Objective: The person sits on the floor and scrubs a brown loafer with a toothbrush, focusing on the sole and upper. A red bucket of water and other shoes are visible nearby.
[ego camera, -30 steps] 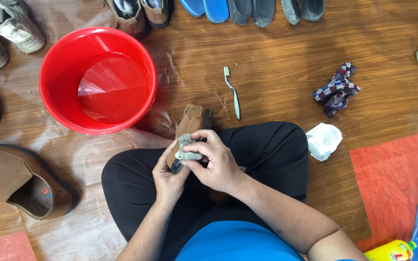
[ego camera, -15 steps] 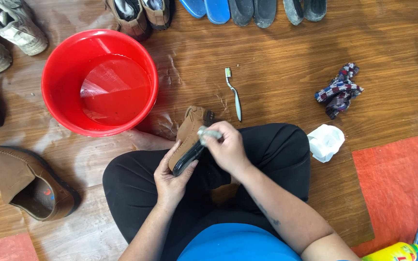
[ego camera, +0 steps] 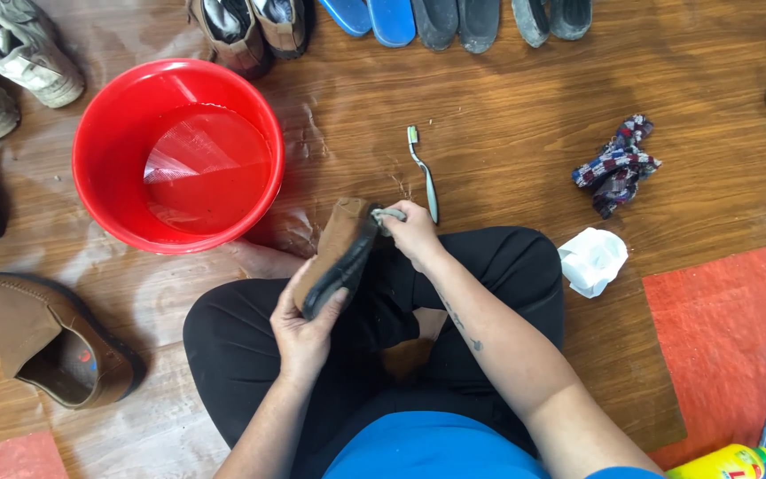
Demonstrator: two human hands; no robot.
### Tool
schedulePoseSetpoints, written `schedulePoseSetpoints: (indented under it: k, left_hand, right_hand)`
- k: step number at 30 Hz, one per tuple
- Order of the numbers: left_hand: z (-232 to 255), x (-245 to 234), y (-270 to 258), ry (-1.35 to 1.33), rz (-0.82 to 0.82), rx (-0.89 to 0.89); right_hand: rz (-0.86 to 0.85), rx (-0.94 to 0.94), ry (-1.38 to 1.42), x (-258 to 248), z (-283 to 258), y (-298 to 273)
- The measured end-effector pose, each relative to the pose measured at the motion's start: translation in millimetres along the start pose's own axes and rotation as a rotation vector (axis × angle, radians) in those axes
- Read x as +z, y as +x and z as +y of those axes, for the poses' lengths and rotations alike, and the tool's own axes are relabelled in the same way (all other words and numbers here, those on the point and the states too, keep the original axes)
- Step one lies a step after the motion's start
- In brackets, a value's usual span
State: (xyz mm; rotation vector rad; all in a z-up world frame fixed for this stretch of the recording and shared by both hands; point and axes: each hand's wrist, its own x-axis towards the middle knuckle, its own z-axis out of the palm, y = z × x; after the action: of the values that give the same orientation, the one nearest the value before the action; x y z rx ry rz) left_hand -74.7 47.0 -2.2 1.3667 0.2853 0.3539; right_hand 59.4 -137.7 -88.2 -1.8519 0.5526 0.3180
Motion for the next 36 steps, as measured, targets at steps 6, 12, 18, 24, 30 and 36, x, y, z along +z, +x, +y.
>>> schedulePoseSetpoints:
  k: [6, 12, 18, 24, 30, 36]
  left_hand:
    - [-2.2, 0.7, 2.5, 0.015, 0.012, 0.005]
    - [-3.1, -3.4, 1.8, 0.006, 0.0, -0.018]
    - [-10.7, 0.1, -0.3, 0.073, -0.008, -0.001]
    - [-12.2, -9.0, -0.3, 0.002, -0.079, 0.005]
    - [-3.5, -0.5, -1.0, 0.047, -0.057, 0.025]
    - [3.8, 0.9, 1.6, 0.13, -0.033, 0.011]
  right_hand:
    - [0.053, 0.054, -0.013, 13.6, 25.7, 48.6]
    - [0.196, -0.028, 0.124, -2.9, -17.6, 20.4]
    - [0.02, -0.817, -0.04, -21.3, -84.5, -129.2]
    - [-0.011, -1.267, -0.293, 15.8, -98.5, -182.7]
    - [0.024, -1.143, -0.237, 10.0, -89.0, -162.8]
    - [-0.053, -0.746, -0.098, -4.6, -106.2, -137.3]
